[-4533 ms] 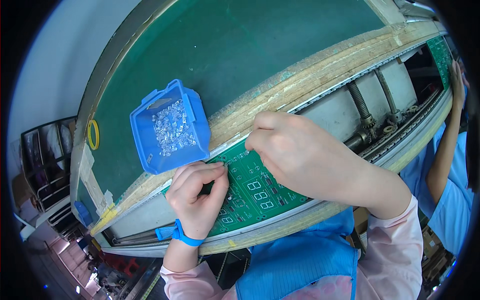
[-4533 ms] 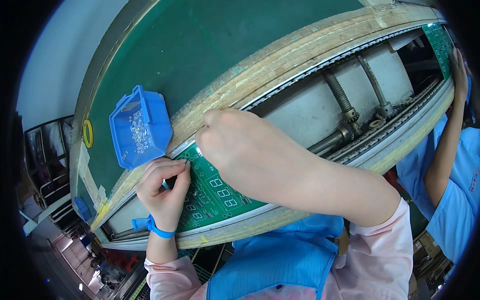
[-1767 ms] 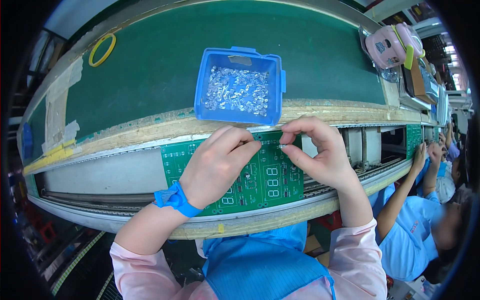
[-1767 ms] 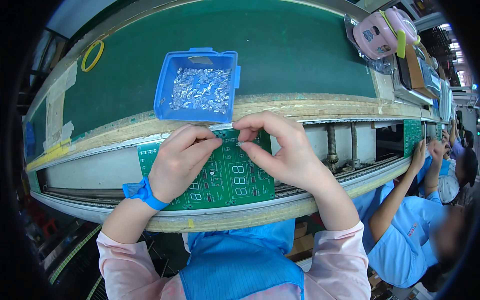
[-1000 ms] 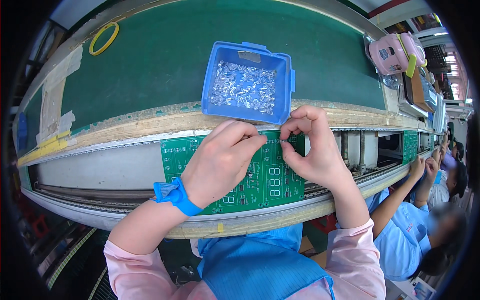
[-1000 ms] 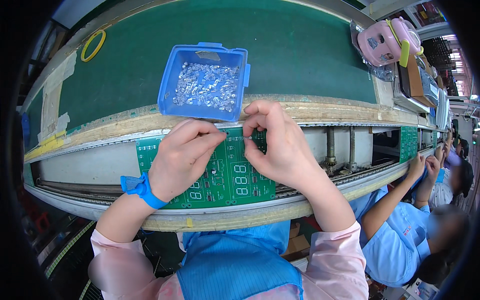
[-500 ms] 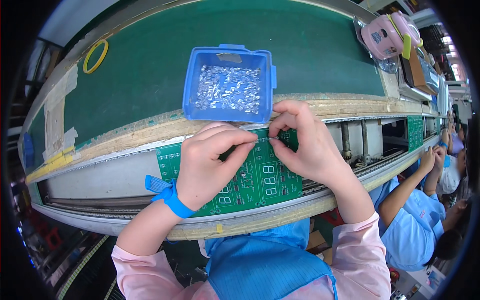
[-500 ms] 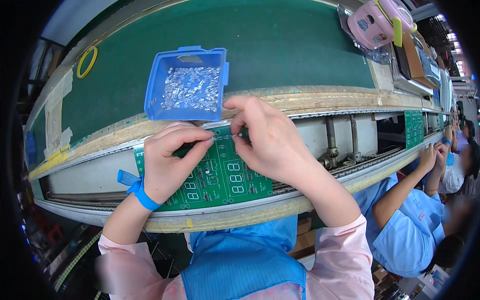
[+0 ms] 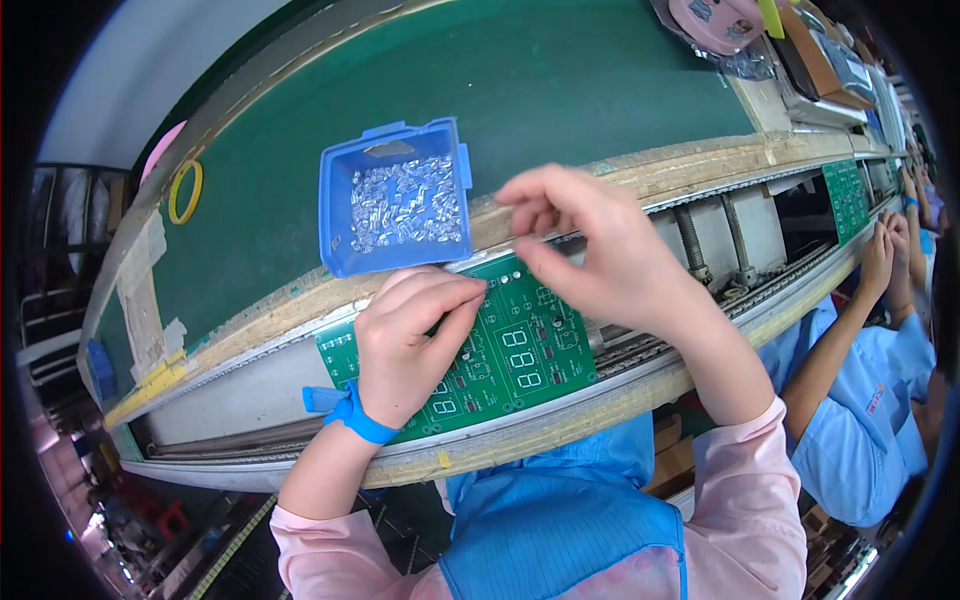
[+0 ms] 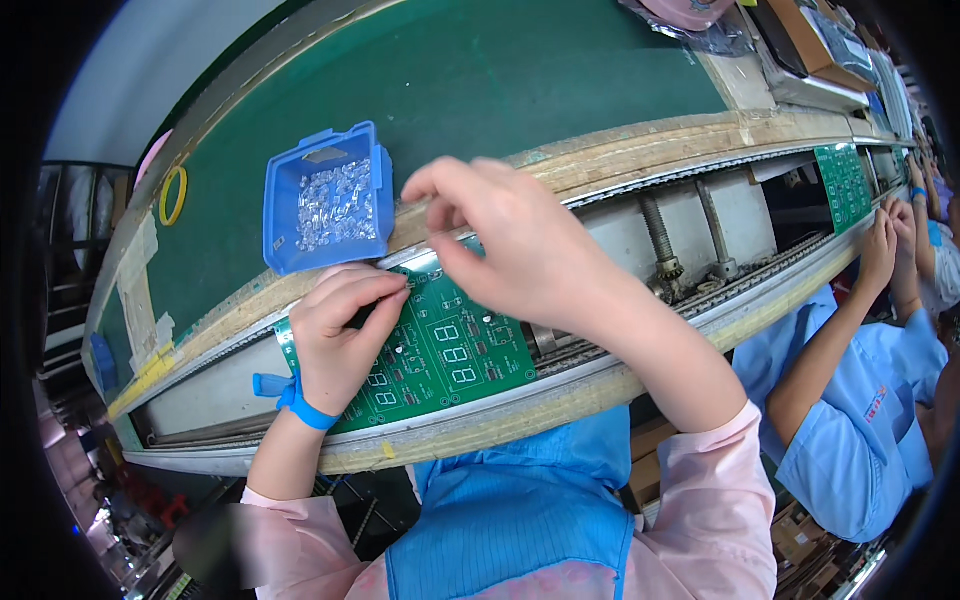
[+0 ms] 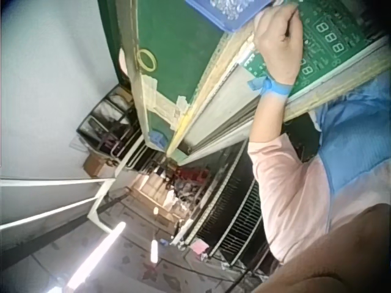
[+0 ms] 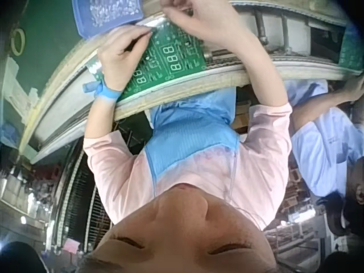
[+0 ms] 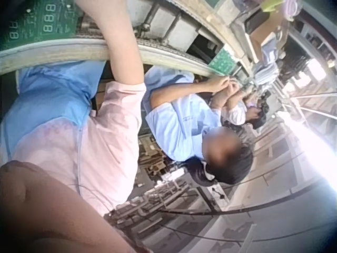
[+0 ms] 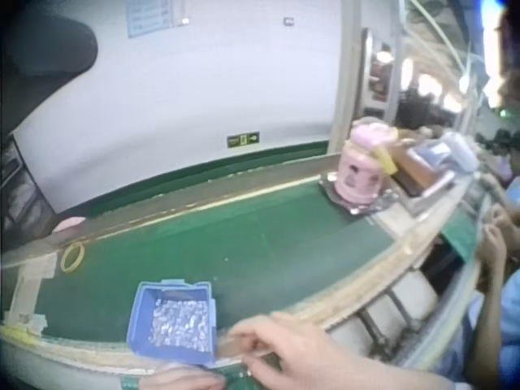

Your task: The person inserts small electronic components into a green circuit board by hand. They repeatedly pick up components from a blue container and place them into specific holes on the board, working along a production line.

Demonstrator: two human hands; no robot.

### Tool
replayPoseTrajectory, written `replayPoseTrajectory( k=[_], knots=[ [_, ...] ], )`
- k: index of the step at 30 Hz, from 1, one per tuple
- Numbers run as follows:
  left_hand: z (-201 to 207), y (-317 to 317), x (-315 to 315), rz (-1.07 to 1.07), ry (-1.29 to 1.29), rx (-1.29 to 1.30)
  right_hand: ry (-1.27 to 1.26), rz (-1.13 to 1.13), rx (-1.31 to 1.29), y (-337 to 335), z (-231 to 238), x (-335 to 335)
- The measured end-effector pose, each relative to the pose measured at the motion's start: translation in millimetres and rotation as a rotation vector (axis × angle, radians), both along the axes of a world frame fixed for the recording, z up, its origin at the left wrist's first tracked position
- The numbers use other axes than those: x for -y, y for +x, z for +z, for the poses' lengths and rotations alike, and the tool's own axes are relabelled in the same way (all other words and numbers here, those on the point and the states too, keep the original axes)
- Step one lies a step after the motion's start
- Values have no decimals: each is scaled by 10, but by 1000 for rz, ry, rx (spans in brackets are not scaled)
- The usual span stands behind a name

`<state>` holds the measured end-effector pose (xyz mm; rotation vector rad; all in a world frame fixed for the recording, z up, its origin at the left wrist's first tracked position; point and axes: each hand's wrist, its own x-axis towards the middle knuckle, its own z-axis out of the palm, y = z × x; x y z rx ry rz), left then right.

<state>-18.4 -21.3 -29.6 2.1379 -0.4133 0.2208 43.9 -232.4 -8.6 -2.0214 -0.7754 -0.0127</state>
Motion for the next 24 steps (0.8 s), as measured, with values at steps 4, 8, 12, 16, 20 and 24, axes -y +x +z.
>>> replayPoseTrajectory(
  k=[4,8,12,16,20,24],
  knots=[
    [18,16,31,-34,121,64,-48,-40,391,292,223,-170],
    [21,-2,39,-5,190,45,-292,40,537,517,291,-559],
    [36,-2,73,-6,206,3,-630,124,425,523,343,-862],
    [4,-11,73,-16,272,90,-766,144,405,474,303,-955],
    [-56,-20,40,-33,288,109,-741,142,385,444,235,-980],
    [-46,-6,51,-16,313,123,-724,136,376,444,208,-986]
  ],
)
